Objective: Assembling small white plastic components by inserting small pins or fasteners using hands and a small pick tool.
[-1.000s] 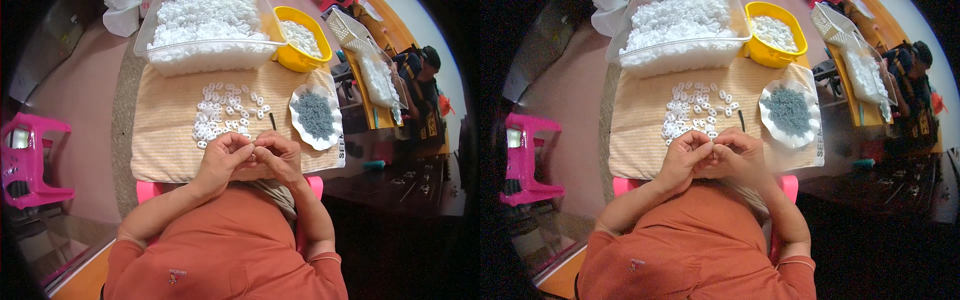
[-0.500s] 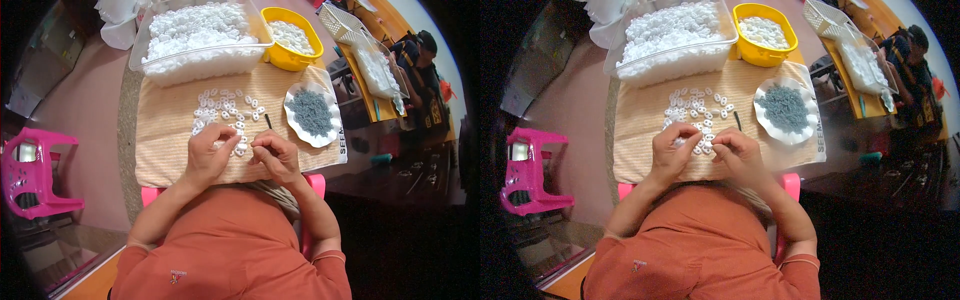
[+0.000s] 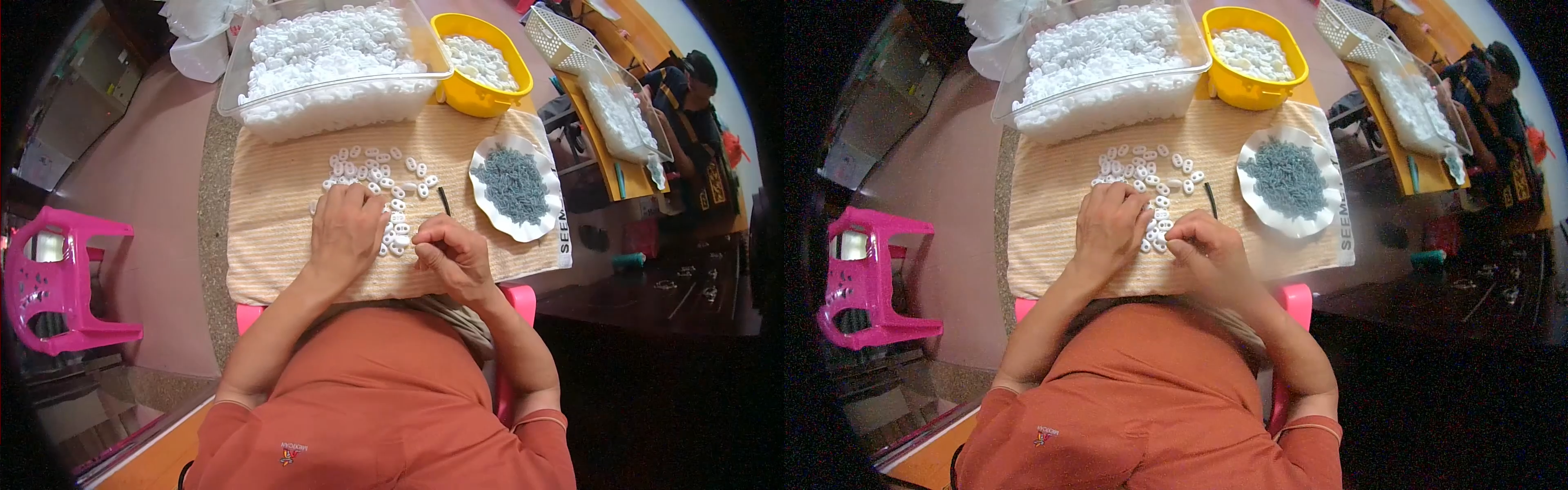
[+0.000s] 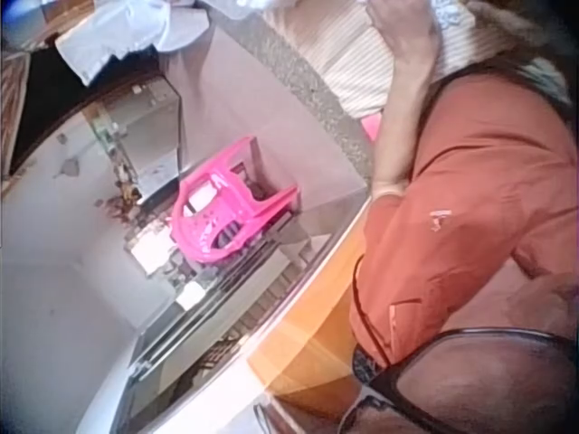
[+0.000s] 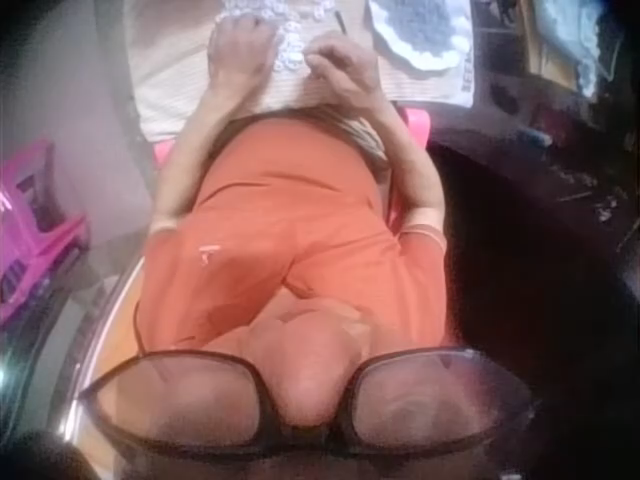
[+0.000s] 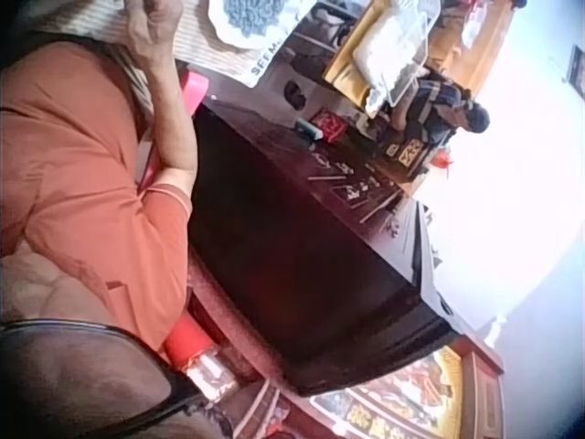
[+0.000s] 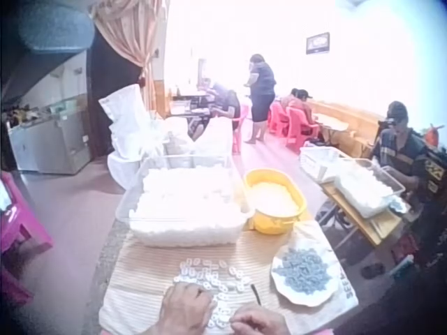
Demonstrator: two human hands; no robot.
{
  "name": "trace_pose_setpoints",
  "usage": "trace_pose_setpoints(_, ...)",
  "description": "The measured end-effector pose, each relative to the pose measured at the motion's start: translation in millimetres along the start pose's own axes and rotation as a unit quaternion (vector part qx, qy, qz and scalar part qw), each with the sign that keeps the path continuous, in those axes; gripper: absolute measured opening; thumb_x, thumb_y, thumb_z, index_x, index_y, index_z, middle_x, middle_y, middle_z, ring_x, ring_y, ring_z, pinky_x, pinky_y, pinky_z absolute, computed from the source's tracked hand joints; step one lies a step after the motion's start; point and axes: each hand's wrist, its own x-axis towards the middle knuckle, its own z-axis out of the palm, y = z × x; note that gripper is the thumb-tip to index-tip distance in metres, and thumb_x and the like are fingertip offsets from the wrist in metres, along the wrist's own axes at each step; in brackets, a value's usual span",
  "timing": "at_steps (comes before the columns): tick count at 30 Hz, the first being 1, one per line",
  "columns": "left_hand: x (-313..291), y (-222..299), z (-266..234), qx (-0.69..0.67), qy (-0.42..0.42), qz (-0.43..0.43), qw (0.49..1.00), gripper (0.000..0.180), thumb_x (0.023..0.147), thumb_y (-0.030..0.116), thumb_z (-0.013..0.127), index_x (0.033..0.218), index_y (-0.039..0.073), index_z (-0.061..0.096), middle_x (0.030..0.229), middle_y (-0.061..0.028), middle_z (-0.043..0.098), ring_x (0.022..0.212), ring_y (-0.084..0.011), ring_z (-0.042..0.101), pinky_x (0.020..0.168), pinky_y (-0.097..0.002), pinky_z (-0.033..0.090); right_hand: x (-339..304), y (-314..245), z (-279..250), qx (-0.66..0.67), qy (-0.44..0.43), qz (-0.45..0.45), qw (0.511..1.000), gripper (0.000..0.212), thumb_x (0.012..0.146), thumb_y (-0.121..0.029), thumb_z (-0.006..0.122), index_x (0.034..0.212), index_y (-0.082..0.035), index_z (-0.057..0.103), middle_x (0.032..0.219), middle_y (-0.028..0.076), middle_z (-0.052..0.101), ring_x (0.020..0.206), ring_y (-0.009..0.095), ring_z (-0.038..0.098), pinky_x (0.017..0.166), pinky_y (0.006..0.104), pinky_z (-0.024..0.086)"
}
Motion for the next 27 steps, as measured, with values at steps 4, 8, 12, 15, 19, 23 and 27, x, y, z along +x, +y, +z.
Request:
trace_pose_setpoints(4, 2, -2, 0, -0.005, -0.002, -0.006, 1.0, 0.013, 0.079, 0.015, 0.067, 0.088, 0.007, 0.064, 0.09, -0.0086, 0.057, 0.09, -0.0283, 0.053, 0.08, -0.0415, 0.044, 0, 0, 1, 0.001, -0.008, 0.007, 1.0, 0.003, 0.086, 0.003, 0.061, 0.088, 0.004, 0.061, 0.088, 0.007, 0.058, 0.073, 0.011, 0.058, 0.064, 0.023, 0.05)
trace_pose_setpoints(8, 5, -4, -1, -0.043, -0.013, 0.001, 0.999, 0.012, 0.078, 0.014, 0.067, 0.087, 0.007, 0.063, 0.088, -0.0095, 0.059, 0.091, -0.0283, 0.055, 0.083, -0.0427, 0.044, 0, 2, 2, 0.007, -0.005, 0.004, 1.0, 0.002, 0.086, 0.003, 0.06, 0.088, 0.004, 0.06, 0.088, 0.007, 0.058, 0.073, 0.01, 0.057, 0.064, 0.0234, 0.05)
trace_pose_setpoints(12, 5, -6, 0, -0.082, 0.028, 0.041, 0.995, 0.009, 0.078, 0.009, 0.065, 0.086, 0.005, 0.06, 0.084, -0.0114, 0.059, 0.087, -0.0304, 0.055, 0.082, -0.0459, 0.044, 3, 8, 2, 0.029, 0.024, 0.008, 0.999, 0.004, 0.088, 0.001, 0.059, 0.091, 0.004, 0.06, 0.089, 0.005, 0.058, 0.073, 0.009, 0.057, 0.063, 0.0224, 0.049)
trace_pose_setpoints(15, 6, 3, -6, -0.197, 0.072, -0.003, 0.978, 0.009, 0.079, 0.004, 0.065, 0.087, 0.004, 0.062, 0.083, -0.0127, 0.062, 0.08, -0.0313, 0.06, 0.077, -0.0399, 0.049, 3, 12, -2, 0.036, 0.038, 0.01, 0.999, 0.004, 0.089, 0.0, 0.059, 0.092, 0.003, 0.06, 0.089, 0.004, 0.058, 0.072, 0.008, 0.057, 0.062, 0.0217, 0.048)
trace_pose_setpoints(19, -6, 13, -9, -0.379, 0.05, -0.135, 0.914, 0.009, 0.084, 0.003, 0.066, 0.093, 0.001, 0.064, 0.083, -0.008, 0.067, 0.074, -0.0183, 0.065, 0.068, -0.0278, 0.052, 2, 12, -2, 0.047, 0.03, 0.03, 0.998, 0.007, 0.094, -0.001, 0.056, 0.098, 0.004, 0.058, 0.093, 0.007, 0.055, 0.068, 0.009, 0.055, 0.062, 0.0248, 0.05)
trace_pose_setpoints(23, -14, 16, -5, -0.571, -0.013, -0.239, 0.785, 0.01, 0.088, 0.004, 0.066, 0.097, -0.002, 0.066, 0.088, -0.0049, 0.068, 0.08, -0.0107, 0.066, 0.07, -0.0229, 0.053, 1, 11, 1, 0.052, 0.051, 0.03, 0.997, 0.005, 0.09, -0.002, 0.058, 0.092, 0.003, 0.06, 0.084, 0.003, 0.058, 0.068, 0.007, 0.056, 0.062, 0.0219, 0.048)
trace_pose_setpoints(27, -17, 18, -2, -0.628, -0.039, -0.272, 0.728, 0.014, 0.088, 0.003, 0.066, 0.1, -0.003, 0.065, 0.088, -0.0073, 0.068, 0.081, -0.0137, 0.068, 0.074, -0.0254, 0.056, 1, 12, 0, 0.036, 0.052, 0.034, 0.997, 0.006, 0.091, -0.003, 0.058, 0.092, 0.002, 0.06, 0.083, 0.002, 0.058, 0.068, 0.007, 0.056, 0.06, 0.022, 0.046)
